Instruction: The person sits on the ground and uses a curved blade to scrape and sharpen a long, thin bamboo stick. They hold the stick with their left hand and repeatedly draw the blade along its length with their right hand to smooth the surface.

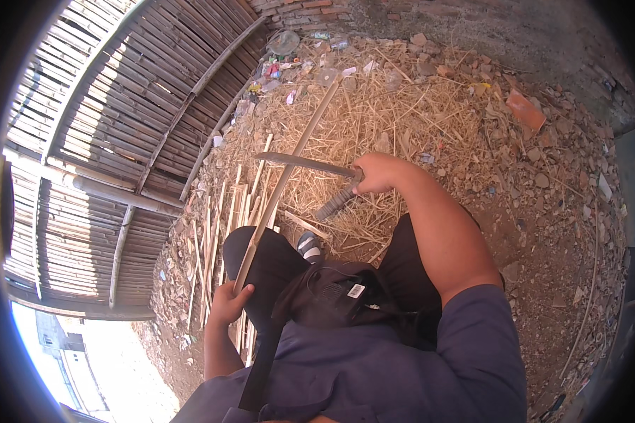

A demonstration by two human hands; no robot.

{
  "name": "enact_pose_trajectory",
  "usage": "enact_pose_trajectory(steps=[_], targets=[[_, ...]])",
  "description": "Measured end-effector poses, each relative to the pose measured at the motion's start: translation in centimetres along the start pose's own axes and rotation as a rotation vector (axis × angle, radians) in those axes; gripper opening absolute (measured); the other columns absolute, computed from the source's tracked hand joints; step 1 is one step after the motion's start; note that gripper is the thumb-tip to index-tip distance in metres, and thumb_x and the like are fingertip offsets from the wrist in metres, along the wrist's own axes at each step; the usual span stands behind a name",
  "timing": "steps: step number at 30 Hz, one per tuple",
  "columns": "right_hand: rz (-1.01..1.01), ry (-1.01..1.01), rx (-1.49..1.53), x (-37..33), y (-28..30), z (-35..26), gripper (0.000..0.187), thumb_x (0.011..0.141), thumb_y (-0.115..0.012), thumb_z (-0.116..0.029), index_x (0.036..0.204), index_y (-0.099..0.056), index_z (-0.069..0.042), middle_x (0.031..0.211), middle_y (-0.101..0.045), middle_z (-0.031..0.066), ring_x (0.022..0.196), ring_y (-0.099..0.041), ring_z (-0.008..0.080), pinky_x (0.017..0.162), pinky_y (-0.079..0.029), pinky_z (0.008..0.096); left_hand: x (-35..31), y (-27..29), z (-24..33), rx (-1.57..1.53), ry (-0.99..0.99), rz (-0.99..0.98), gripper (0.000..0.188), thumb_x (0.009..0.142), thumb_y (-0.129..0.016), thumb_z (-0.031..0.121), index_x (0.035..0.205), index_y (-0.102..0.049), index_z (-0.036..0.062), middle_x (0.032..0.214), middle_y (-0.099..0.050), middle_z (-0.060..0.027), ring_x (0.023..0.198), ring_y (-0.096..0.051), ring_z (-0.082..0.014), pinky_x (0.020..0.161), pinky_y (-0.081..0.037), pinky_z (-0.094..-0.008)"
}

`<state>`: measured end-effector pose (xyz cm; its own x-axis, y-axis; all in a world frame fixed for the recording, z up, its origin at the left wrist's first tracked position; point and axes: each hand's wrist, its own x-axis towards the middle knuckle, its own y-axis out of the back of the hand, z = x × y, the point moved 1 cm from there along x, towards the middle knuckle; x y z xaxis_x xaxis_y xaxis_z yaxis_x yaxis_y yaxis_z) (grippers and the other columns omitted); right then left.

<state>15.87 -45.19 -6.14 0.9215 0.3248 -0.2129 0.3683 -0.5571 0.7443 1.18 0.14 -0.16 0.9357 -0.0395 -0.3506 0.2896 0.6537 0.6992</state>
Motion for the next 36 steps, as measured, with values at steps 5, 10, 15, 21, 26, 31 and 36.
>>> enact_pose_trajectory(steps=[5, 10, 15, 21, 26, 31, 36], targets=[[-0.04, -0.005, 0.02, 0.06, 0.24, -0.22, 0.036, 0.081, -0.079, -0.033, 0.102, -0.069, -0.005, 0.089, -0.069, 0.0131, 0.085, -0.068, 0.0293, 0.076, -0.051, 0.0416, 0.0, 0.13, 0.02, -0.011, 0.007, -0.018, 0.045, 0.094, -0.074, 0.04, 0.097, -0.072, -0.0051, 0.069, -0.062, -0.0002, 0.065, -0.055, -0.0086, 0.057, -0.043, -0.0298], [-0.024, 0.004, 0.025, 0.08, 0.12, 0.0, 0.037, 0.081, -0.079, -0.033, 0.103, -0.069, -0.005, 0.089, -0.069, 0.0131, 0.085, -0.068, 0.0292, 0.076, -0.051, 0.0416, 0.12, 0.24, -0.1, 0.02, 0.01, -0.014, 0.045, 0.094, -0.074, 0.041, 0.097, -0.072, -0.0047, 0.069, -0.062, 0.0002, 0.065, -0.054, -0.0085, 0.057, -0.043, -0.0298], [-0.023, -0.005, 0.005, 0.06, 0.12, -0.06, 0.039, 0.082, -0.079, -0.033, 0.106, -0.068, -0.004, 0.09, -0.069, 0.0131, 0.086, -0.068, 0.0292, 0.076, -0.051, 0.0415, -0.02, 0.29, 0.26, 0.014, 0.025, -0.025, 0.039, 0.095, -0.074, 0.034, 0.097, -0.073, -0.0046, 0.073, -0.066, -0.001, 0.066, -0.058, -0.0074, 0.058, -0.046, -0.0277], [-0.032, -0.003, 0.012, 0.11, 0.18, -0.1, 0.04, 0.082, -0.079, -0.034, 0.108, -0.068, -0.005, 0.092, -0.069, 0.0136, 0.088, -0.068, 0.0302, 0.077, -0.052, 0.0425, 0.2, 0.32, -0.45, 0.005, 0.026, -0.025, 0.035, 0.095, -0.074, 0.031, 0.097, -0.073, -0.0045, 0.075, -0.069, -0.0017, 0.067, -0.059, -0.0067, 0.06, -0.048, -0.0263], [-0.043, -0.009, 0.009, -0.11, 0.4, -0.41, 0.04, 0.082, -0.079, -0.034, 0.108, -0.069, -0.005, 0.094, -0.07, 0.0144, 0.091, -0.068, 0.0314, 0.079, -0.052, 0.043, 0.23, 0.28, -0.5, -0.006, 0.013, -0.027, 0.038, 0.095, -0.074, 0.034, 0.096, -0.072, -0.0045, 0.073, -0.067, -0.0009, 0.067, -0.058, -0.0071, 0.059, -0.046, -0.0272], [-0.032, -0.013, 0.004, -0.17, 0.35, -0.44, 0.041, 0.082, -0.079, -0.034, 0.108, -0.069, -0.005, 0.096, -0.07, 0.0149, 0.092, -0.068, 0.0316, 0.08, -0.052, 0.0427, 0.22, 0.17, -0.55, -0.029, 0.025, -0.03, 0.034, 0.096, -0.074, 0.029, 0.099, -0.072, -0.0048, 0.078, -0.07, -0.0022, 0.07, -0.061, -0.0066, 0.061, -0.049, -0.0257], [-0.034, -0.01, 0.002, -0.03, 0.23, -0.29, 0.042, 0.082, -0.08, -0.034, 0.109, -0.069, -0.005, 0.097, -0.07, 0.0152, 0.094, -0.068, 0.0318, 0.081, -0.052, 0.0428, 0.14, 0.25, -0.23, -0.024, 0.029, -0.037, 0.034, 0.096, -0.074, 0.028, 0.1, -0.072, -0.005, 0.079, -0.07, -0.0022, 0.07, -0.061, -0.0065, 0.061, -0.049, -0.0254]])
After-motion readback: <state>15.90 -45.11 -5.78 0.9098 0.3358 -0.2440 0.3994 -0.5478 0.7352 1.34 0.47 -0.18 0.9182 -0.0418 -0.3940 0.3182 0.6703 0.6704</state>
